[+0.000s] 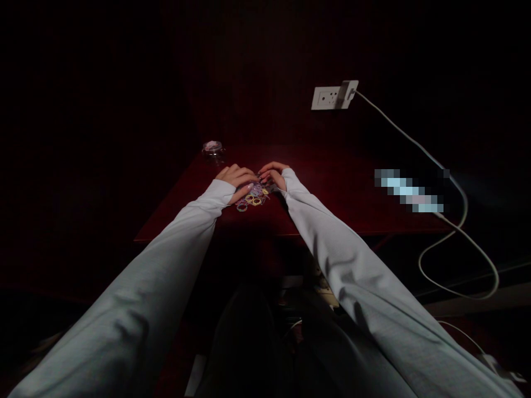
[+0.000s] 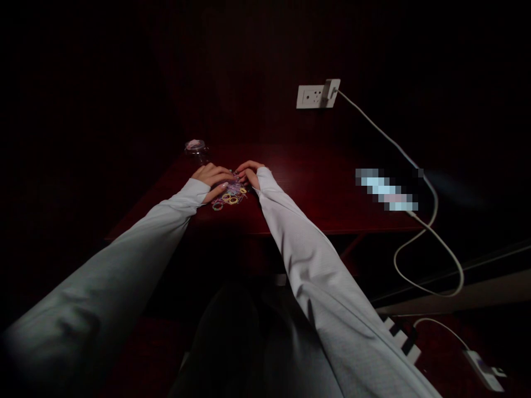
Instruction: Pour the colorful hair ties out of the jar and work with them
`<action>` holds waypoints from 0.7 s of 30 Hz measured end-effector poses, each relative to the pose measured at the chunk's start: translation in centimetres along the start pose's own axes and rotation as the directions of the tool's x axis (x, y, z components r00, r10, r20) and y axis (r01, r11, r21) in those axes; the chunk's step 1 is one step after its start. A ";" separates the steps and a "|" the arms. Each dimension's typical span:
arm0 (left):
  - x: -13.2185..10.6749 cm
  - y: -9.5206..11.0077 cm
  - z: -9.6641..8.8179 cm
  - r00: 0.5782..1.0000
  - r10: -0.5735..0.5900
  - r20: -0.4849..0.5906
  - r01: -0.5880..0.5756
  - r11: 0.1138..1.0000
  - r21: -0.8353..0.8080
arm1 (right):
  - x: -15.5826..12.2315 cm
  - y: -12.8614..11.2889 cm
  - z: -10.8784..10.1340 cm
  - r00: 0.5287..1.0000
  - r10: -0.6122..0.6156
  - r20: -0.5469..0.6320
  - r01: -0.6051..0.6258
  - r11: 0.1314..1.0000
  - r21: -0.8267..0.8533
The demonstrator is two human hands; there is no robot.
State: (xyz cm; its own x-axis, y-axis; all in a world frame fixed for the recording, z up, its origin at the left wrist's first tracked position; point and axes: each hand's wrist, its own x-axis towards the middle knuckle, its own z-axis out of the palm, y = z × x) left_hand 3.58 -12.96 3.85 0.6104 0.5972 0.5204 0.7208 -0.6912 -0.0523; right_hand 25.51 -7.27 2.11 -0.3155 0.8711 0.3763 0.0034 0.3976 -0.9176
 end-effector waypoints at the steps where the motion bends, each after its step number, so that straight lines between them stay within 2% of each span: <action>1: 0.0 0.1 0.0 1.000 0.022 0.005 -0.022 1.000 0.001 | -0.1 -0.1 -0.2 0.999 -0.031 -0.017 0.030 0.998 -0.060; 4: 0.1 0.2 0.0 0.997 0.071 0.014 -0.071 0.997 0.005 | -0.4 -0.3 -0.7 0.995 -0.104 0.010 0.104 0.970 -0.219; 8: 0.2 0.2 0.0 0.995 0.096 0.015 -0.097 0.995 0.017 | -1.2 -0.6 -0.9 0.976 -0.149 0.157 0.195 0.921 -0.337; 14: 0.2 -0.2 0.3 0.997 0.070 -0.016 -0.070 0.996 0.051 | -1.6 -0.9 -1.3 0.938 -0.136 0.320 0.280 0.841 -0.463; 21: 0.2 -0.4 0.5 0.999 0.028 -0.036 -0.026 0.998 0.052 | -1.1 0.1 -1.1 0.939 -0.094 0.330 0.290 0.730 -0.619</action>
State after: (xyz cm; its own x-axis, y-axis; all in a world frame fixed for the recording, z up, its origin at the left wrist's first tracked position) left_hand 3.61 -12.39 3.58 0.6179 0.5625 0.5493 0.7209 -0.6842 -0.1102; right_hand 26.89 -7.93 1.74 -0.6095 0.6859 0.3976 0.4984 0.7215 -0.4806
